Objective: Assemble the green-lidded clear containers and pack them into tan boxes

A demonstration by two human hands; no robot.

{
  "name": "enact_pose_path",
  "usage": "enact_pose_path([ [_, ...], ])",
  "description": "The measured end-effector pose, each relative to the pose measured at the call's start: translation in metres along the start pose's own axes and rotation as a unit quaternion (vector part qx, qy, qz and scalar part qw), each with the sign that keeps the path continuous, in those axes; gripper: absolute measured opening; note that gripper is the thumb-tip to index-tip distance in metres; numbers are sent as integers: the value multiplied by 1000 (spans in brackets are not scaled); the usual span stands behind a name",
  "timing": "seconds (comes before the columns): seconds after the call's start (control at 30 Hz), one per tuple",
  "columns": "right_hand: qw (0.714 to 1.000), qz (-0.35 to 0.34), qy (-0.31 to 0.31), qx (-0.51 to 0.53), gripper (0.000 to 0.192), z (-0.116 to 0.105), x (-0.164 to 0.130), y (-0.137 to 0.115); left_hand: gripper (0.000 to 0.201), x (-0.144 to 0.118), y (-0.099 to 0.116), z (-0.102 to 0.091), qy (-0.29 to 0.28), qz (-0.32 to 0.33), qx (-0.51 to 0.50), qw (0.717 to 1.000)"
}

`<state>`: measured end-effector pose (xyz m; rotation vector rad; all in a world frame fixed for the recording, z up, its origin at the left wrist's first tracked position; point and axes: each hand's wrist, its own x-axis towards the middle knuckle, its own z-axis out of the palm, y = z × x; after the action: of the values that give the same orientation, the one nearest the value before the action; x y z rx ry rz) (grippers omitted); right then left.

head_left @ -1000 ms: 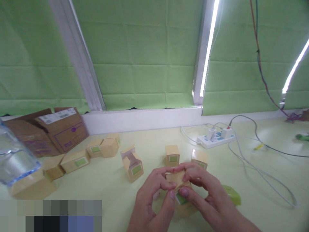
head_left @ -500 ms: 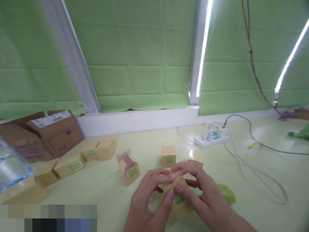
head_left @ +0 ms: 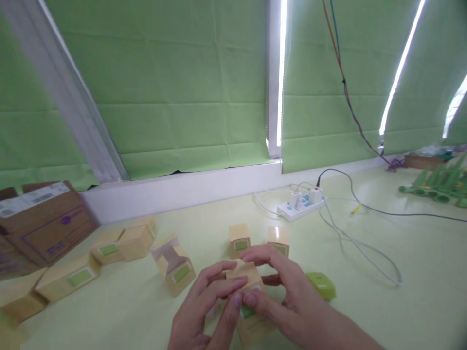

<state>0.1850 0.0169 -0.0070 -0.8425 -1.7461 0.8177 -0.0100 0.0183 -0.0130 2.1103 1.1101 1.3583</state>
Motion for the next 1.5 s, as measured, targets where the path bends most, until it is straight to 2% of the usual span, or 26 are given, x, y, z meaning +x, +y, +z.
enact_pose_path([
  [0.07, 999, -15, 2, -35, 32, -2, 2, 0, 21, 1, -3, -5, 9, -42, 26, 999],
  [0.17, 994, -34, 37, -100, 32, -6, 7, 6, 27, 4, -13, -14, 45, -101, 72, 991],
  [0.27, 990, -14, 59, -126, 28, -8, 11, 14, 25, 6, -24, -19, 58, -94, 127, 986],
  [0.33, 989, 1, 59, -137, 20, -8, 12, 20, 22, 7, -28, -17, 22, -72, 167, 983],
  [0.47, 986, 13, 64, -154, 11, -7, 12, 27, 24, 3, -25, -6, -101, -33, 216, 971],
  [0.57, 984, 13, 82, -160, 9, -6, 12, 31, 29, 0, -22, -2, -144, -38, 227, 962],
  [0.77, 976, 2, 73, -204, 7, -8, 12, 31, 38, -4, -27, -4, -174, -83, 218, 957],
  [0.97, 965, -7, 57, -257, 7, -17, 11, 24, 40, -3, -29, -4, -169, -96, 205, 959],
  [1.13, 959, -31, 99, -263, 12, -31, 14, 19, 36, -3, -29, -2, -161, -84, 198, 963],
  [1.23, 952, 20, 120, -280, 20, -49, 16, 14, 32, -3, -31, -1, -158, -79, 191, 966],
  [1.3, 932, 83, 112, -335, 31, -65, 16, 9, 27, -2, -32, 0, -156, -82, 187, 966],
  [1.37, 921, 116, 86, -362, 39, -82, 15, 5, 25, -2, -31, 0, -153, -85, 185, 967],
  [1.43, 914, 153, 21, -374, 35, -95, 10, 4, 24, -1, -30, -1, -148, -86, 186, 968],
  [1.5, 896, 205, -65, -388, 27, -101, 2, 5, 25, -1, -27, -1, -142, -86, 190, 968],
])
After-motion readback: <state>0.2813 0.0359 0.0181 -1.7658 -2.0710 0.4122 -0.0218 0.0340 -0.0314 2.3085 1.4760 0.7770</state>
